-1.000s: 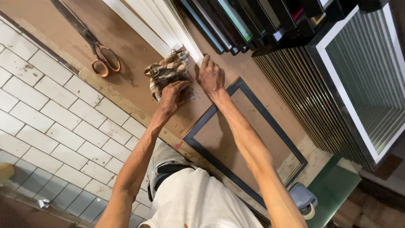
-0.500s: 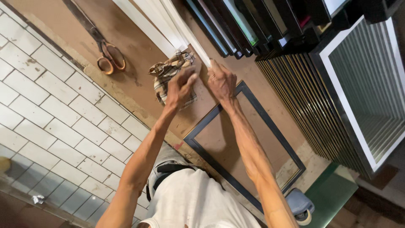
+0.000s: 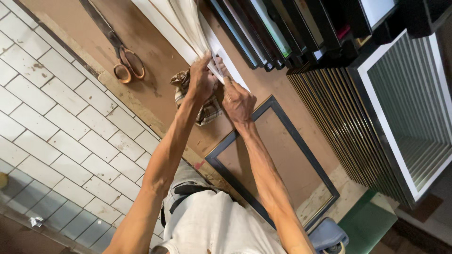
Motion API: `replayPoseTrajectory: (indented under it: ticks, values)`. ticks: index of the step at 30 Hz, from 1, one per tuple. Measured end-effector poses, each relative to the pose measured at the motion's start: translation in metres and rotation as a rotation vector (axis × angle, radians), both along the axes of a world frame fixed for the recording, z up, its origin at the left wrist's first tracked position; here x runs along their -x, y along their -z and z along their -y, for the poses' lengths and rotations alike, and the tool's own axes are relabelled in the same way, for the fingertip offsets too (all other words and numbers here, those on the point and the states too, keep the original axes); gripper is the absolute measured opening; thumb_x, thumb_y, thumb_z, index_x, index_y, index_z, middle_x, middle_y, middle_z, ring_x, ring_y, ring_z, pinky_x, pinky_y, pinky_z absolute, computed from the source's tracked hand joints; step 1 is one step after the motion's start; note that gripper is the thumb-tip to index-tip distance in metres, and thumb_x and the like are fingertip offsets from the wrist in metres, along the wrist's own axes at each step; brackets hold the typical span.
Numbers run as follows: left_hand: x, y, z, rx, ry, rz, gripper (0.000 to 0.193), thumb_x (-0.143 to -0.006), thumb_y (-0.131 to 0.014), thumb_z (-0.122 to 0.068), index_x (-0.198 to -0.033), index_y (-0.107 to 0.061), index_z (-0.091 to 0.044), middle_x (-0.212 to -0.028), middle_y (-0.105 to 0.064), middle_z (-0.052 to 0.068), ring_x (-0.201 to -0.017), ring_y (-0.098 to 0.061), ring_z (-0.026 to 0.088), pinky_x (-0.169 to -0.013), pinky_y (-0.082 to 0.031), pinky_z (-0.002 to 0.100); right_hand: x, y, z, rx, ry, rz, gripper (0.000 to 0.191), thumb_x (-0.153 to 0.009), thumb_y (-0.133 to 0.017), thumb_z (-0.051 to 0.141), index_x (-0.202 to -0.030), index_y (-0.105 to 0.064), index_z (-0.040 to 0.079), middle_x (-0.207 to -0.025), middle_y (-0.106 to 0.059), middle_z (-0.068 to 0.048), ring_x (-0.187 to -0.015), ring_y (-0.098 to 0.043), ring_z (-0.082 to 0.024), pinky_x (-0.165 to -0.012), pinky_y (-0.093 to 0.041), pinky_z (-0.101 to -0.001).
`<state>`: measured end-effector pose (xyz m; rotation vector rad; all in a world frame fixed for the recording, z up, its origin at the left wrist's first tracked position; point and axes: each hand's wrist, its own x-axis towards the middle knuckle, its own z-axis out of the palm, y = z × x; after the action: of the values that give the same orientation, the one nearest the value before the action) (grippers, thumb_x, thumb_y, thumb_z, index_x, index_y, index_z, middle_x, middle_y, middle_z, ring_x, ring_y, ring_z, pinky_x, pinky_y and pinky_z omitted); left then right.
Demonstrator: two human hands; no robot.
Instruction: The person assembles a picture frame on a workbench. They position the frame with glass, wipe the glass with a cloth, fit a white mat board into the frame, apply tape with a tape dispenser along the frame edge, and press the frame corners to seat the backing.
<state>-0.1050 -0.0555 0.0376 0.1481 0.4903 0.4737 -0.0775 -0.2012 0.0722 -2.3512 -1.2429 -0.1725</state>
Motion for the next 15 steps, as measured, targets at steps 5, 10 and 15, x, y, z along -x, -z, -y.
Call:
replayPoseTrajectory:
  ticks: [5, 10, 15]
  values:
    - [-0.020, 0.007, -0.017, -0.032, -0.018, -0.106, 0.025, -0.096, -0.076, -0.024, -0.102, -0.060, -0.005, -0.072, -0.057, 0.003, -0.058, -0.055, 0.015, -0.052, -0.046, 0.029, -0.010, -0.005, -0.001, -0.068, -0.007, -0.256, 0.027, -0.091, -0.068, 0.008, -0.117, -0.077, 0.011, -0.095, -0.078, -0.012, -0.079, -0.075, -0.028, -0.066, -0.059, -0.0378]
    - [-0.023, 0.011, -0.020, -0.062, -0.018, -0.255, 0.017, -0.088, -0.074, -0.021, -0.092, -0.062, -0.010, -0.064, -0.053, 0.001, -0.050, -0.053, 0.017, -0.044, -0.044, 0.031, -0.013, -0.008, -0.004, -0.002, 0.015, -0.433, 0.032, -0.091, -0.069, 0.009, -0.121, -0.077, 0.014, -0.089, -0.076, -0.014, -0.076, -0.076, -0.024, -0.066, -0.058, -0.0358]
    - [-0.015, 0.006, -0.031, 0.044, 0.039, -0.218, 0.018, -0.090, -0.067, -0.020, -0.094, -0.061, -0.003, -0.075, -0.062, 0.008, -0.064, -0.064, 0.023, -0.063, -0.061, 0.038, -0.007, -0.011, -0.002, -0.089, 0.011, -0.422, 0.035, -0.087, -0.073, 0.011, -0.121, -0.076, 0.016, -0.097, -0.078, -0.010, -0.077, -0.076, -0.022, -0.068, -0.058, -0.0334]
